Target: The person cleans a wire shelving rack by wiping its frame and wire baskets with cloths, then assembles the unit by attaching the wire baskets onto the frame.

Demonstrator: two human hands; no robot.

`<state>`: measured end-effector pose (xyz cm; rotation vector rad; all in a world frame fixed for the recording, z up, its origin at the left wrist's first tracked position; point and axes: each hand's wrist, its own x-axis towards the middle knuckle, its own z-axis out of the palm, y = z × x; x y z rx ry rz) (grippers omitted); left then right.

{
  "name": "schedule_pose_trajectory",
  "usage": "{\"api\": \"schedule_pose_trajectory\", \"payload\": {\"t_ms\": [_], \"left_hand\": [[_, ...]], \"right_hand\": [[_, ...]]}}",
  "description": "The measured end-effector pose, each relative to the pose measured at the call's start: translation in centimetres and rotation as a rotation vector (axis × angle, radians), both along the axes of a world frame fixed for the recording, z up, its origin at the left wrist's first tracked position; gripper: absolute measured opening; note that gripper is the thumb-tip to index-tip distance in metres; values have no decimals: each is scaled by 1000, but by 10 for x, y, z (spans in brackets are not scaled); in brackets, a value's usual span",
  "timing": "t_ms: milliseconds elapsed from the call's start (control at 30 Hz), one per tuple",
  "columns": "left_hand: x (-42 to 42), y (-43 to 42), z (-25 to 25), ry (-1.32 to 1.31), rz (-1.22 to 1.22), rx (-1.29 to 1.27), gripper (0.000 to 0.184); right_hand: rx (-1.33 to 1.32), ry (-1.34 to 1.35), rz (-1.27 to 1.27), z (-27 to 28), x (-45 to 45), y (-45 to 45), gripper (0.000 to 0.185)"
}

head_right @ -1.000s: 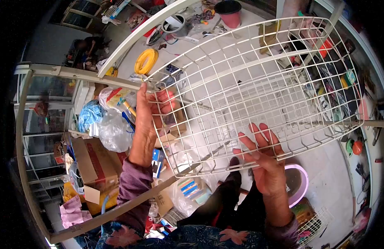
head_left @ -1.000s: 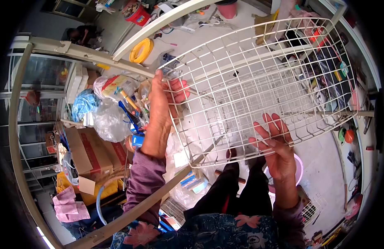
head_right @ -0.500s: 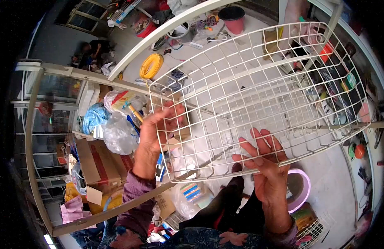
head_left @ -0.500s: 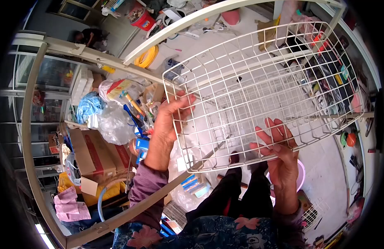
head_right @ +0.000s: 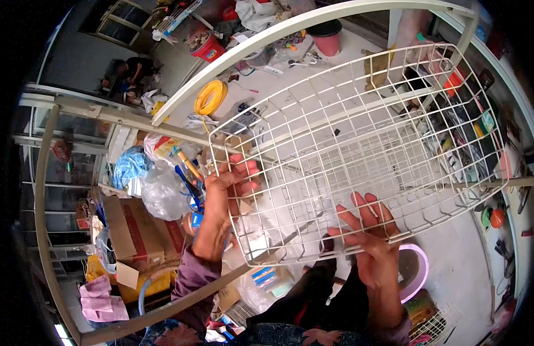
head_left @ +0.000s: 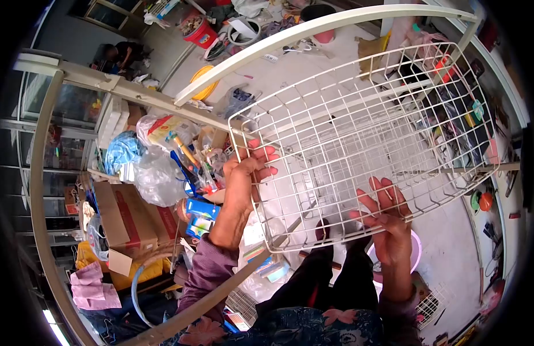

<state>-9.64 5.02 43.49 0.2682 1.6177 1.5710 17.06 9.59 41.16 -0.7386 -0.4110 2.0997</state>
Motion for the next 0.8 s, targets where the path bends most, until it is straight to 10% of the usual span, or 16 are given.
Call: {"api": "schedule_pose_trajectory", "payload": {"t_ms": [333, 433, 700, 800], "left_hand": [[-9, 4, 1, -78, -30, 22, 43], [-15, 0, 2, -138, -78, -3, 44], [-8, 2, -4, -69, -20, 35, 50], [-6, 0, -9, -23, -29, 46, 52]], "right_hand": [[47, -6, 9, 10, 4, 2, 73], [105, 343, 172, -12, 13, 2, 98], [-61, 773, 140, -78, -11, 2, 79], [133, 394, 218, -108, 6, 8, 74]]}}
